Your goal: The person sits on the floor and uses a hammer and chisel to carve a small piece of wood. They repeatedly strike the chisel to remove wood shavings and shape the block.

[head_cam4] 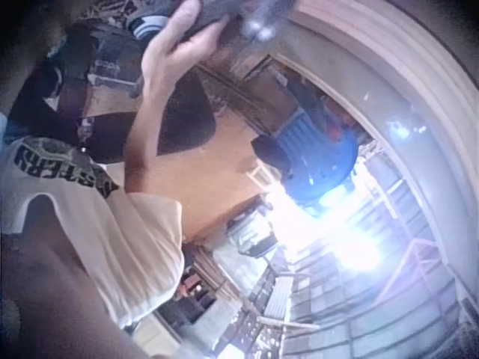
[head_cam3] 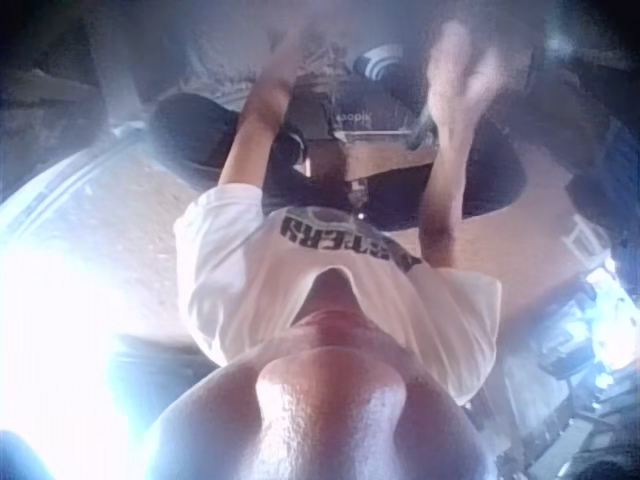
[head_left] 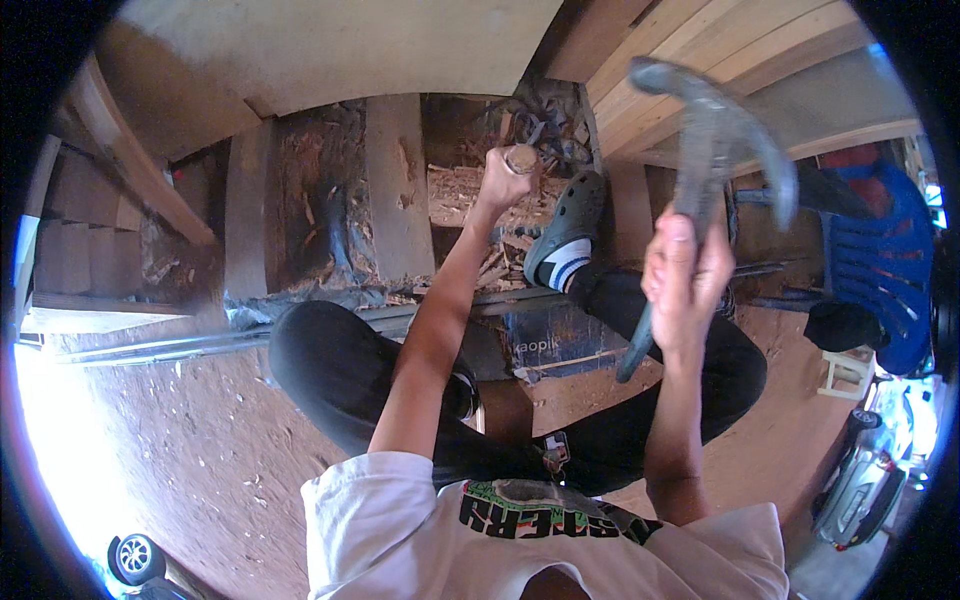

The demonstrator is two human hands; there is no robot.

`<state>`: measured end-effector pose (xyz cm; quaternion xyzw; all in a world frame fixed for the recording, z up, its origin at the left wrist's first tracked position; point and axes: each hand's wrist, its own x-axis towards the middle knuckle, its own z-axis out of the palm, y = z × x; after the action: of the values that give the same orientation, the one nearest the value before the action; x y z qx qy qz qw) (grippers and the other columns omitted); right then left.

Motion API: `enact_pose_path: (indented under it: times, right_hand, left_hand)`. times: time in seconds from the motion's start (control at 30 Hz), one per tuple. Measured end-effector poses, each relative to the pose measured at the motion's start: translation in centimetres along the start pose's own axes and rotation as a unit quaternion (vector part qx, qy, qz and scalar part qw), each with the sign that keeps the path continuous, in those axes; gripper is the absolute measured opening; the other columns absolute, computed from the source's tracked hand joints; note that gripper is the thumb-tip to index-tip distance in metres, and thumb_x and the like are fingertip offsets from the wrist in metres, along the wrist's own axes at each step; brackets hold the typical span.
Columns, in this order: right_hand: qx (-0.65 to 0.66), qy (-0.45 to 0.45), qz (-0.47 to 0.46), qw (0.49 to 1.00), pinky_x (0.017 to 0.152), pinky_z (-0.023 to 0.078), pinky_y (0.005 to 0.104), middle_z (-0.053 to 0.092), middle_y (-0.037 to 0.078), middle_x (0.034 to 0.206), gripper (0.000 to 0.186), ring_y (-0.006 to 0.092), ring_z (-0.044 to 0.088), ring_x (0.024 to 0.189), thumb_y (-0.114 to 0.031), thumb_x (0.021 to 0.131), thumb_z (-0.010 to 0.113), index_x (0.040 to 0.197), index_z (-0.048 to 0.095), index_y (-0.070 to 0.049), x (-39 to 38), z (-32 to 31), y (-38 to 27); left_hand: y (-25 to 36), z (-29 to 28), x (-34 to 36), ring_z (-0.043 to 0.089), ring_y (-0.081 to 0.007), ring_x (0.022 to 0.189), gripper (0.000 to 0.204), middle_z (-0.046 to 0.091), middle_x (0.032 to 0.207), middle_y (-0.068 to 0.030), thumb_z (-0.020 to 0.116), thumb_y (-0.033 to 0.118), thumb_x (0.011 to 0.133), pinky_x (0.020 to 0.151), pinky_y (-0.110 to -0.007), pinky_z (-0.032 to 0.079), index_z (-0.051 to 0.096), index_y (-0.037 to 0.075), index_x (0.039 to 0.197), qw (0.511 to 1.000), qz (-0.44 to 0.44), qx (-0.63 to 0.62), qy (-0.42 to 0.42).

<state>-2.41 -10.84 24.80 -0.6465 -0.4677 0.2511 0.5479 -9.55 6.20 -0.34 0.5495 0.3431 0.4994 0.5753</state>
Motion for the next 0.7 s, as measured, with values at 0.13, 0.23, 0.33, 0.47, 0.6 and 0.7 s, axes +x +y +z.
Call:
enact_pose_path:
  times: [0.13, 0.23, 0.33, 0.47, 0.6, 0.7]
  right_hand:
    - [0.078, 0.021, -0.095, 0.992, 0.038, 0.027, 0.0176, 0.036, -0.004, 0.060, 0.033, 0.0029, 0.034, 0.047, -0.036, 0.100, 0.049, 0.097, 0.048, -0.003, 1.6, -1.3, -1.9]
    - [0.177, 0.017, -0.165, 0.970, 0.043, 0.033, 0.0207, 0.040, -0.001, 0.060, 0.031, 0.0063, 0.039, 0.049, -0.035, 0.099, 0.051, 0.098, 0.051, -0.004, 2.6, -0.3, 0.1]
    - [-0.097, -0.028, -0.102, 0.990, 0.058, 0.045, 0.0355, 0.055, 0.008, 0.073, 0.039, 0.0210, 0.055, 0.063, -0.039, 0.097, 0.052, 0.094, 0.057, -0.001, 2.8, 2.8, 6.8]
    - [-0.314, -0.157, 0.061, 0.934, 0.081, 0.048, 0.0428, 0.067, 0.020, 0.098, 0.044, 0.0311, 0.064, 0.088, -0.040, 0.096, 0.053, 0.104, 0.061, 0.003, 2.2, 1.7, 12.3]
    - [-0.192, -0.079, 0.050, 0.977, 0.038, 0.029, 0.0193, 0.041, -0.009, 0.058, 0.034, 0.0012, 0.037, 0.044, -0.044, 0.095, 0.058, 0.091, 0.057, -0.010, 3.1, -2.3, 5.6]
    - [-0.111, 0.016, -0.075, 0.991, 0.037, 0.026, 0.0172, 0.040, -0.007, 0.057, 0.028, -0.0005, 0.034, 0.044, -0.033, 0.100, 0.051, 0.092, 0.054, -0.007, 4.7, -3.6, -2.9]
  left_hand:
    - [-0.2, -0.2, -0.1, 0.043, -0.0047, 0.060, 0.021, 0.050, 0.060, 0.0044, 0.064, 0.004, 0.077, 0.051, -0.028, 0.038, 0.051, 0.002, 0.060, 1.000, -0.015, -0.012, 0.002]
    - [-1.3, -0.2, 0.6, 0.044, -0.0050, 0.060, 0.019, 0.051, 0.060, 0.0037, 0.064, 0.004, 0.076, 0.052, -0.028, 0.039, 0.053, 0.001, 0.061, 0.999, 0.034, -0.025, 0.002]
    - [-2.4, 0.4, 1.0, 0.045, -0.0064, 0.061, 0.015, 0.054, 0.061, 0.0022, 0.064, 0.005, 0.074, 0.054, -0.029, 0.041, 0.056, 0.000, 0.062, 0.998, 0.060, -0.030, 0.007]
    - [-3.1, 0.4, 0.8, 0.053, -0.0097, 0.070, 0.010, 0.062, 0.073, -0.0023, 0.068, 0.006, 0.071, 0.065, -0.030, 0.046, 0.060, 0.000, 0.073, 0.995, 0.080, 0.049, -0.016]
    - [-2.9, 0.2, 0.3, 0.050, -0.0081, 0.062, 0.009, 0.061, 0.064, -0.0056, 0.064, 0.007, 0.072, 0.058, -0.031, 0.045, 0.062, -0.002, 0.073, 1.000, 0.007, 0.005, -0.001]
    - [-2.3, 0.3, 0.2, 0.048, -0.0077, 0.061, 0.010, 0.059, 0.062, -0.0045, 0.065, 0.007, 0.072, 0.055, -0.032, 0.044, 0.060, -0.001, 0.069, 0.999, 0.029, 0.033, 0.003]
